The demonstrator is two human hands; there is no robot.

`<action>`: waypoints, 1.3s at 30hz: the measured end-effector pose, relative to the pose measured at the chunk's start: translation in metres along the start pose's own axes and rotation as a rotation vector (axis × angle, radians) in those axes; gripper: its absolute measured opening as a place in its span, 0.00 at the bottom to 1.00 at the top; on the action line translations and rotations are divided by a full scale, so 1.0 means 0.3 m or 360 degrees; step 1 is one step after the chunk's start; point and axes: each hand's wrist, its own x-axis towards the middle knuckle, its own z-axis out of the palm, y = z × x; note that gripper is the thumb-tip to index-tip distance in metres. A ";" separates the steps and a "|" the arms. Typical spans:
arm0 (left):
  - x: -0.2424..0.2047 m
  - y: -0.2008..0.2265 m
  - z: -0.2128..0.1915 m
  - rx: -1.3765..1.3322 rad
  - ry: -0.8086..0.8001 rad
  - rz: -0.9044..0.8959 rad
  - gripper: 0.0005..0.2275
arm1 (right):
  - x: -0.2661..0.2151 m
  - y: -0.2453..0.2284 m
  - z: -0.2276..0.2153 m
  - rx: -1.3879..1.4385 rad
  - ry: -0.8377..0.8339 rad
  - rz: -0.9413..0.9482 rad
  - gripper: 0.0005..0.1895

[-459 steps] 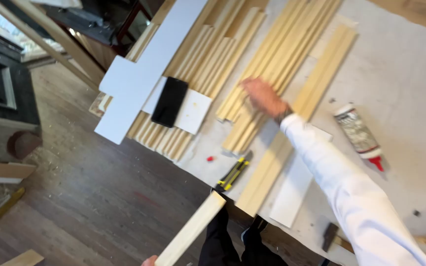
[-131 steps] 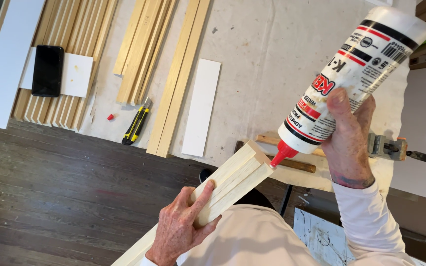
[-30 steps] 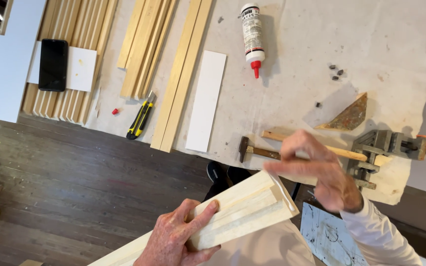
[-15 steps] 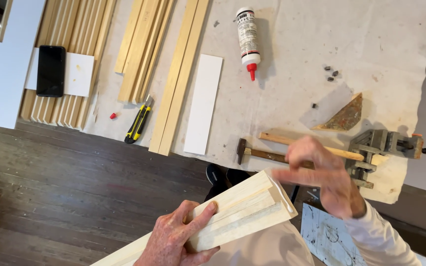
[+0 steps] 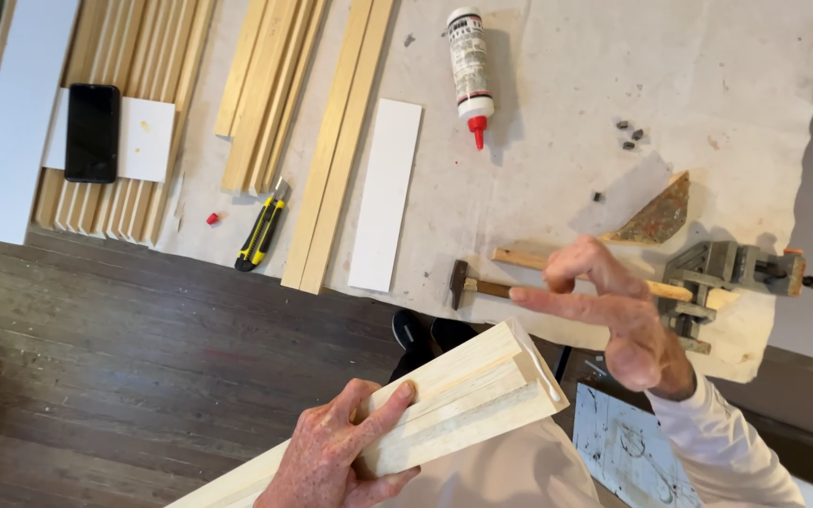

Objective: Assembling a wooden frame using glue, a corner clamp, and a hammer

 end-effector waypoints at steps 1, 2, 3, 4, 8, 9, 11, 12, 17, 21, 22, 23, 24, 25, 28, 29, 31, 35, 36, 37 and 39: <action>-0.009 0.001 0.005 -0.0007 -0.0006 0.0002 0.32 | 0.008 -0.045 -0.004 -0.0003 0.0001 0.0009 0.39; -0.010 -0.004 0.008 -0.0007 -0.0019 -0.0017 0.34 | 0.029 -0.078 -0.009 0.0068 0.0001 0.0037 0.37; -0.012 -0.009 0.011 -0.0007 -0.0033 -0.0036 0.35 | 0.049 -0.112 -0.014 0.0139 0.0001 0.0065 0.35; -0.009 -0.003 0.005 -0.0003 -0.0033 -0.0042 0.35 | 0.049 -0.086 -0.009 0.0145 0.0000 0.0063 0.35; -0.013 0.001 0.009 -0.0013 -0.0025 -0.0020 0.34 | 0.029 -0.065 -0.004 0.0053 -0.0077 0.0014 0.40; -0.015 -0.007 0.014 -0.0006 -0.0026 -0.0029 0.35 | 0.028 -0.074 -0.006 0.0104 -0.0029 0.0015 0.38; -0.004 0.005 0.007 0.0005 0.0004 -0.0022 0.33 | 0.045 -0.072 -0.009 0.0064 -0.0126 0.0064 0.38; 0.004 0.008 0.005 -0.0002 0.0017 0.0011 0.32 | 0.045 -0.078 -0.013 0.0000 -0.0211 0.0134 0.39; 0.003 -0.007 0.012 0.0020 -0.0029 -0.0029 0.33 | 0.027 -0.069 -0.003 0.0073 -0.0007 0.0078 0.39; 0.002 -0.006 0.014 0.0039 -0.0015 -0.0034 0.34 | 0.046 -0.127 -0.010 0.0192 -0.0032 0.0133 0.37; 0.003 -0.007 0.015 0.0036 -0.0017 -0.0030 0.34 | 0.015 -0.127 -0.002 0.0188 -0.0031 0.0136 0.37; 0.003 -0.008 0.015 0.0032 -0.0033 -0.0031 0.34 | -0.016 -0.128 0.006 0.0180 0.0065 0.0117 0.34; 0.002 -0.009 0.012 0.0038 -0.0043 -0.0038 0.33 | -0.041 -0.123 0.017 0.0181 0.0157 0.0087 0.31; 0.005 -0.009 0.009 0.0044 -0.0037 -0.0041 0.33 | -0.031 -0.107 0.014 0.0185 0.0155 0.0079 0.31; 0.003 -0.010 0.010 0.0032 -0.0043 -0.0028 0.34 | -0.005 -0.093 0.009 0.0192 0.0169 0.0017 0.36; 0.000 -0.014 0.012 0.0036 -0.0046 -0.0013 0.34 | 0.015 -0.100 0.011 0.0232 0.0141 0.0066 0.39; 0.004 -0.020 0.014 0.0040 -0.0042 0.0010 0.34 | 0.013 -0.099 0.008 0.0263 0.0110 0.0111 0.41; 0.008 -0.004 0.002 0.0037 -0.0027 -0.0016 0.33 | -0.003 -0.095 0.008 0.0230 0.0141 0.0061 0.34; 0.014 0.001 -0.001 0.0029 -0.0018 -0.0002 0.33 | 0.008 -0.103 0.004 0.0270 0.0185 0.0056 0.35; 0.006 -0.002 0.001 0.0031 -0.0019 -0.0004 0.33 | 0.025 -0.105 0.008 0.0272 0.0185 0.0054 0.35; -0.001 -0.013 0.009 0.0043 -0.0043 0.0006 0.33 | 0.051 -0.117 0.009 0.0259 0.0112 0.0064 0.37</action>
